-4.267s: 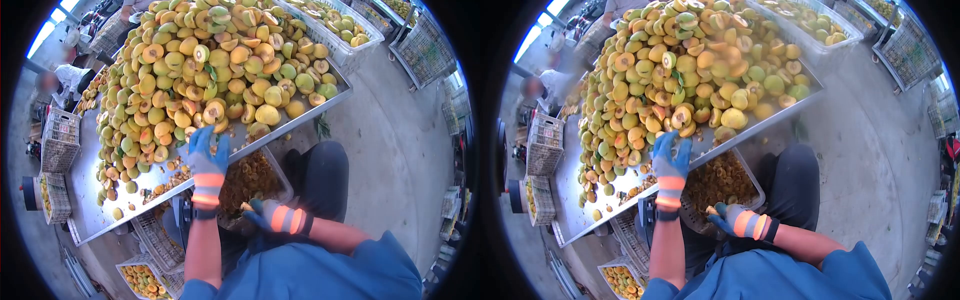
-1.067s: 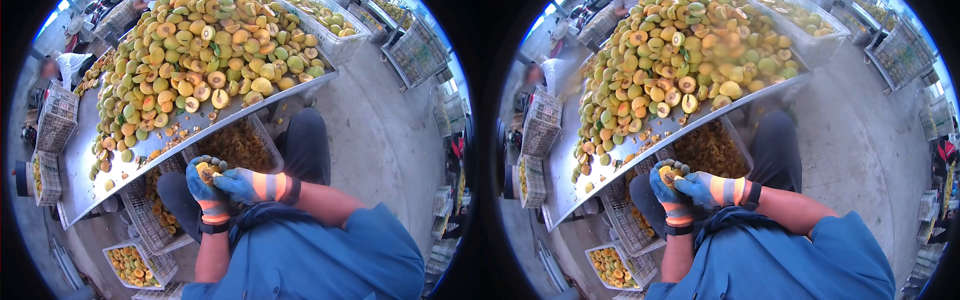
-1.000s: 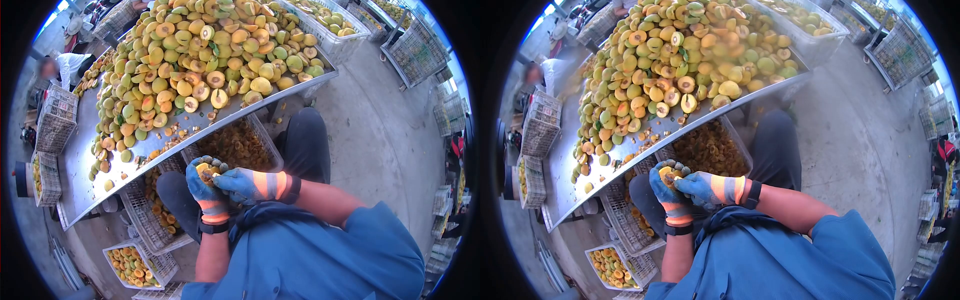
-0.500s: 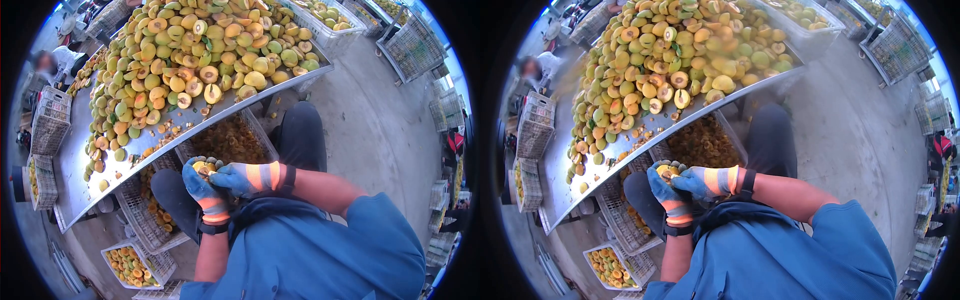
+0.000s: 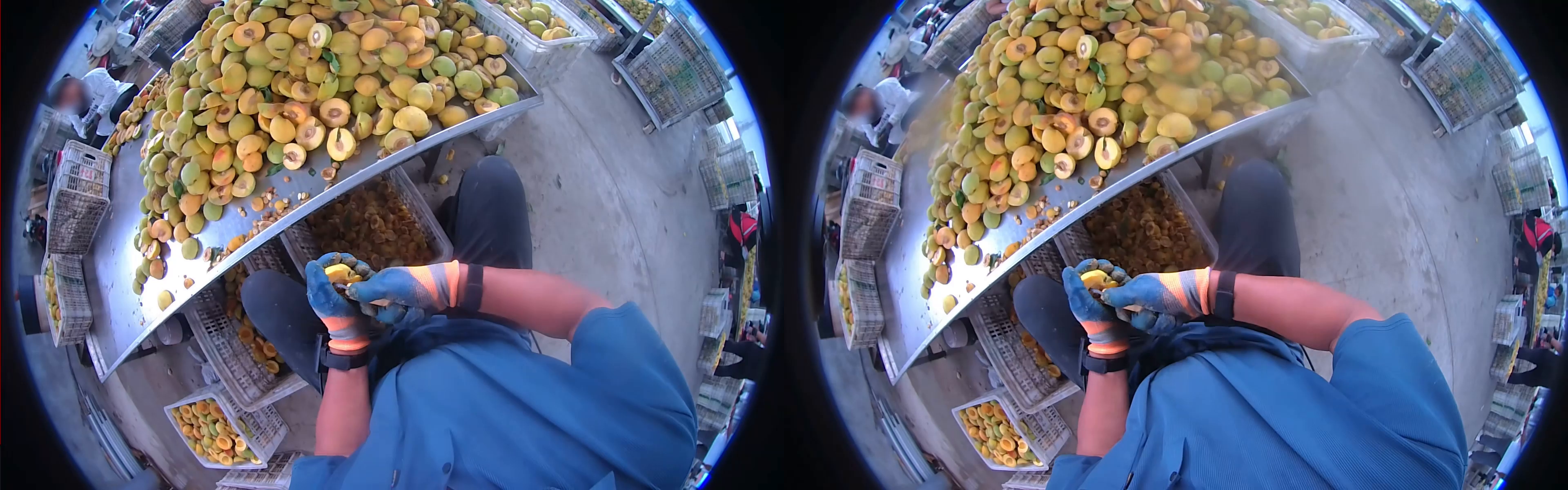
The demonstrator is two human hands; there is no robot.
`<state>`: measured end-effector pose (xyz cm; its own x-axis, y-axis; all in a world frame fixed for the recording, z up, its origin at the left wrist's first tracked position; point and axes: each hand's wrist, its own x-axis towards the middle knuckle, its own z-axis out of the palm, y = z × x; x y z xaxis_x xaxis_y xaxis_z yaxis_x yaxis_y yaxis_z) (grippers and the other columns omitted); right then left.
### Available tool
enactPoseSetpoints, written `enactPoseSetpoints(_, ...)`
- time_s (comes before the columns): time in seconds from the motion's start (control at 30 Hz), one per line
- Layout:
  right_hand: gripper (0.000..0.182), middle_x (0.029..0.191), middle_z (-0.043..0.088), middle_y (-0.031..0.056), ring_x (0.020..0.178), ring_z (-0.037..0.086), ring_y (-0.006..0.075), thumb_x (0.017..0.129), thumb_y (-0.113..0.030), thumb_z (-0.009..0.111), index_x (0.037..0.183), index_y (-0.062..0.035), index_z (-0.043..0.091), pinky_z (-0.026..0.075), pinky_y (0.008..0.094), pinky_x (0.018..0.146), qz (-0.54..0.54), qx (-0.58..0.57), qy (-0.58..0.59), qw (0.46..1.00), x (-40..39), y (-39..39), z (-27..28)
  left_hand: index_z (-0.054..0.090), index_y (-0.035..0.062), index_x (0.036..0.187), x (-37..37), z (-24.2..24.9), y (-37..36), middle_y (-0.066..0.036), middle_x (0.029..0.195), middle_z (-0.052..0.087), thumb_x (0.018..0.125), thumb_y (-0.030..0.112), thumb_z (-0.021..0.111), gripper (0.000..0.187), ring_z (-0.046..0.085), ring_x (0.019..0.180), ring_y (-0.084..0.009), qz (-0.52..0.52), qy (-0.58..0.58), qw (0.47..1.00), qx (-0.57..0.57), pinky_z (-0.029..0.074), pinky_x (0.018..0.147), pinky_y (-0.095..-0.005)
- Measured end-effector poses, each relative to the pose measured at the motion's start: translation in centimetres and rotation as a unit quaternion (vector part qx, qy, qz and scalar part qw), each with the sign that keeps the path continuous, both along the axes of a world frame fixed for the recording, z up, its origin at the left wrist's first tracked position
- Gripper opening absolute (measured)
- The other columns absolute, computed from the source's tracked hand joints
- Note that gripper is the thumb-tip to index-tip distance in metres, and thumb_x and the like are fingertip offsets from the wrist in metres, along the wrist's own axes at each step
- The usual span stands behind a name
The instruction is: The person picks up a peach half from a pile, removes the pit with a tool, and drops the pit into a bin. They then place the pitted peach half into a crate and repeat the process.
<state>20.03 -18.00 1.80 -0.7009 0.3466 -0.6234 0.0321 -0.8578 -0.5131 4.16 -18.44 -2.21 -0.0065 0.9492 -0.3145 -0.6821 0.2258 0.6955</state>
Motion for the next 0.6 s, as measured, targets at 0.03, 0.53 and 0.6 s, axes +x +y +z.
enactPoseSetpoints(0.03,0.041,0.064,0.045,-0.0083,0.05,0.036,0.0044,0.105,-0.05,0.053,0.086,-0.0159,0.063,0.03,0.0229,0.045,-0.009,0.021,-0.01,1.0,-0.3,-0.2,-0.1,0.063,0.0068,0.107,0.1,-0.1,-0.1,-0.011,0.095,0.066,0.104,0.052,0.055,0.046,0.064,0.081,-0.0262,0.0,0.0,1.0,0.0,0.056,0.072,-0.0381)
enactPoseSetpoints(0.53,0.039,0.055,0.045,-0.0052,0.036,0.031,0.004,0.105,-0.05,0.056,0.09,-0.0133,0.059,0.024,0.0208,0.032,-0.022,-0.104,0.157,0.982,0.7,-0.9,-1.3,0.061,0.0086,0.106,0.1,1.0,-0.4,-0.009,0.095,0.063,0.105,0.05,0.053,0.042,0.064,0.083,-0.0232,-0.083,0.054,0.994,0.034,0.056,0.073,-0.0376)
enactPoseSetpoints(0.6,0.039,0.054,0.043,-0.0055,0.035,0.03,0.0043,0.105,-0.049,0.056,0.09,-0.0126,0.059,0.024,0.0207,0.031,-0.033,-0.122,0.181,0.975,0.9,-1.3,-1.1,0.061,0.0085,0.106,0.3,1.1,-0.2,-0.009,0.095,0.063,0.105,0.05,0.053,0.042,0.063,0.083,-0.0229,-0.081,0.05,0.994,0.047,0.056,0.073,-0.0373)
